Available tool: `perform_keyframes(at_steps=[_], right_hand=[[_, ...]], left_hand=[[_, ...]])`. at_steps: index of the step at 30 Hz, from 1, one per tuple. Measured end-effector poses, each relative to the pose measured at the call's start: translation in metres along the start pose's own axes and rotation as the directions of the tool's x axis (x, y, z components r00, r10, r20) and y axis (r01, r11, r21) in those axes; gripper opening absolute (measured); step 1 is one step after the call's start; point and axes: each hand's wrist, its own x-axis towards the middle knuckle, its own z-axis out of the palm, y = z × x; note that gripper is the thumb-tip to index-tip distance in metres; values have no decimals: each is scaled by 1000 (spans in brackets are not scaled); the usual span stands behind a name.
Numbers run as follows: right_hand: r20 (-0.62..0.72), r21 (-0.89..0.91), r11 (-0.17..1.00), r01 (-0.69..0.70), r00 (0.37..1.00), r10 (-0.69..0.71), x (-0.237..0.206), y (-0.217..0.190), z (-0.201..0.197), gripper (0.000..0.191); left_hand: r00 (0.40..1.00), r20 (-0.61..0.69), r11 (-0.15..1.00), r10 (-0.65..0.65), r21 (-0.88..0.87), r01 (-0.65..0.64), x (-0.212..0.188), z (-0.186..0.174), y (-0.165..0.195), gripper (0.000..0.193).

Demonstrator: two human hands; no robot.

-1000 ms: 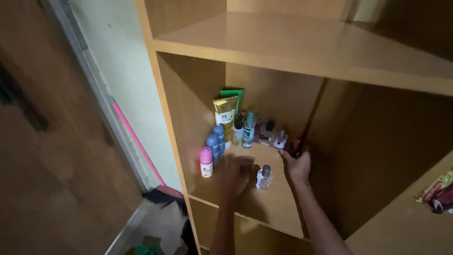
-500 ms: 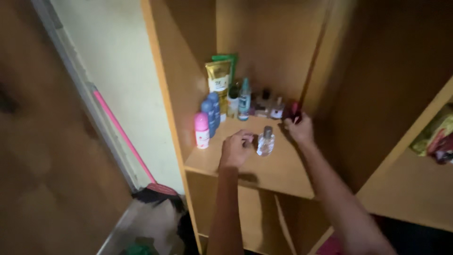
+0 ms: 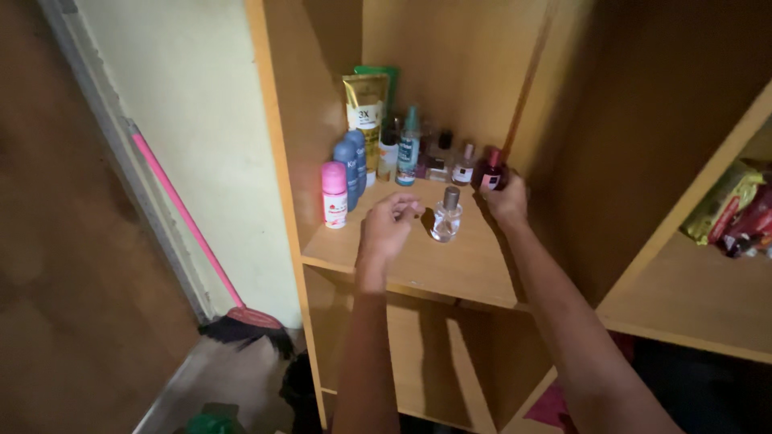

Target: The person kneels on the floor beside a pile of toiletries, bottles, boxes and cosmetics, picks up bottles and small containers one at a time, and arranges them in rows on the shelves of a wooden cubby unit, repeatedly returning to the floor pile to gather more items.

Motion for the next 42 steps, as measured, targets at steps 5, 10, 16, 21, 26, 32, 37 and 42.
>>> perform_keyframes(at_steps=[5,10,16,21,26,32,37,42], right_hand=[[-34,-116,991,-69,997,65,7,6,2,48],[-57,-174,984,-37,998,27,10,11,8,49],[-32,-172,980,-97,995,93,12,8,5,50],[-138,-131,919,-372,925,355,-30,-30,-17,55],[430,451,772,-449,867,253,-126,-99,-57,70],[427,191,972,-136,903,42,-154,-172,-51,88],[258,253,963,-91,966,24,-149,-182,-35,56],[290,270,954,-129,956,48,-148,-182,-37,45]], left_hand=[[1000,-16,997,-16,79,17,1,2,1,23],[997,-56,987,-60,148,68,0,1,13,22],[996,-41,990,-76,119,81,-3,-2,16,22],[999,-37,999,-13,48,15,-4,-1,10,22],[1000,-17,1000,-19,12,19,-2,0,4,21],[1000,29,1000,12,-2,-12,3,3,-14,20],[997,64,995,39,-94,-33,9,5,-35,18],[995,93,994,39,-103,-29,11,4,-47,17]])
